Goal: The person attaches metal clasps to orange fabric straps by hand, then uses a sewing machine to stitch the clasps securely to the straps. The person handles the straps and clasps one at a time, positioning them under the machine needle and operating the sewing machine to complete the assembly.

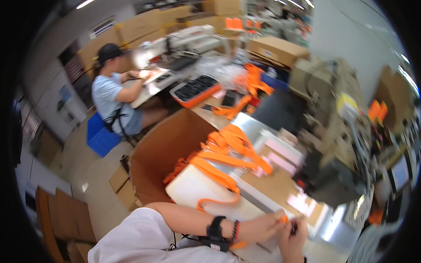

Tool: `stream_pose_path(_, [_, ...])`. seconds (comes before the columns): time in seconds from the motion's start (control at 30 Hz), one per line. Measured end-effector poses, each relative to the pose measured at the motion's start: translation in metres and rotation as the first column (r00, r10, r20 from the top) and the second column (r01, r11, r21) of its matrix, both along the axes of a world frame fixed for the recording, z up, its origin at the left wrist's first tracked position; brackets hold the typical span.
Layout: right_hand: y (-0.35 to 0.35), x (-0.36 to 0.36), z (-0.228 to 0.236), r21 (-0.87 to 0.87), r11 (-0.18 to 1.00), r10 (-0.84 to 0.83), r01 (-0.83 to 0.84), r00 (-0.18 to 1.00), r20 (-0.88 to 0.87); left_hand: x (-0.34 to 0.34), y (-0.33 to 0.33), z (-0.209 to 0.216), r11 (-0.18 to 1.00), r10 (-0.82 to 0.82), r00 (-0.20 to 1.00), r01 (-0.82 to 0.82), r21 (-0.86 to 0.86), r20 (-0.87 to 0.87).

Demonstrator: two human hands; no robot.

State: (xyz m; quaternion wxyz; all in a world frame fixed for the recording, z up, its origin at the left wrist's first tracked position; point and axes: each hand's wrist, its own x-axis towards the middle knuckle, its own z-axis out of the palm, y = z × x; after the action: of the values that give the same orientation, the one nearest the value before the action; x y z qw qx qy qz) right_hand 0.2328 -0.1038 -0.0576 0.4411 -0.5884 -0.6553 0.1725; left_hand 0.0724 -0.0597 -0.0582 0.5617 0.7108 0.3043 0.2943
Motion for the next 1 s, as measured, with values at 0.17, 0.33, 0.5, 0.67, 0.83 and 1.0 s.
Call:
stream_pose_path(0.17, [0.008,-0.010,0.021,-0.181,0.978,0.040,-0.104,0.944,-0.328,-0.002,0.008,-0.010,0.925,0.177,0.972,-0.217,0.311,0.152])
stream_pose_path(0.33, [0.004,-0.012,0.021,-0.212,0.961,-0.002,-0.176,0.765,-0.644,-0.013,0.006,0.018,0.990,0.089,0.996,-0.089,-0.106,-0.003])
stream_pose_path(0.5, [-0.004,-0.001,0.028,-0.180,0.941,0.061,-0.286,0.667,-0.742,-0.012,0.007,0.019,0.984,0.174,0.984,-0.173,-0.035,0.036])
stream_pose_path(0.67, [-0.011,0.011,0.034,-0.351,0.701,-0.015,-0.621,0.478,-0.878,-0.014,0.011,0.023,0.976,0.215,0.976,-0.216,0.028,0.026])
stream_pose_path(0.83, [-0.007,0.012,0.031,-0.434,0.704,-0.011,-0.562,0.603,-0.798,-0.014,0.010,0.023,0.971,0.231,0.973,-0.230,0.064,-0.002])
stream_pose_path(1.0, [-0.005,0.012,0.030,-0.452,0.700,-0.014,-0.552,0.622,-0.783,-0.013,0.010,0.024,0.968,0.232,0.973,-0.229,0.098,-0.020])
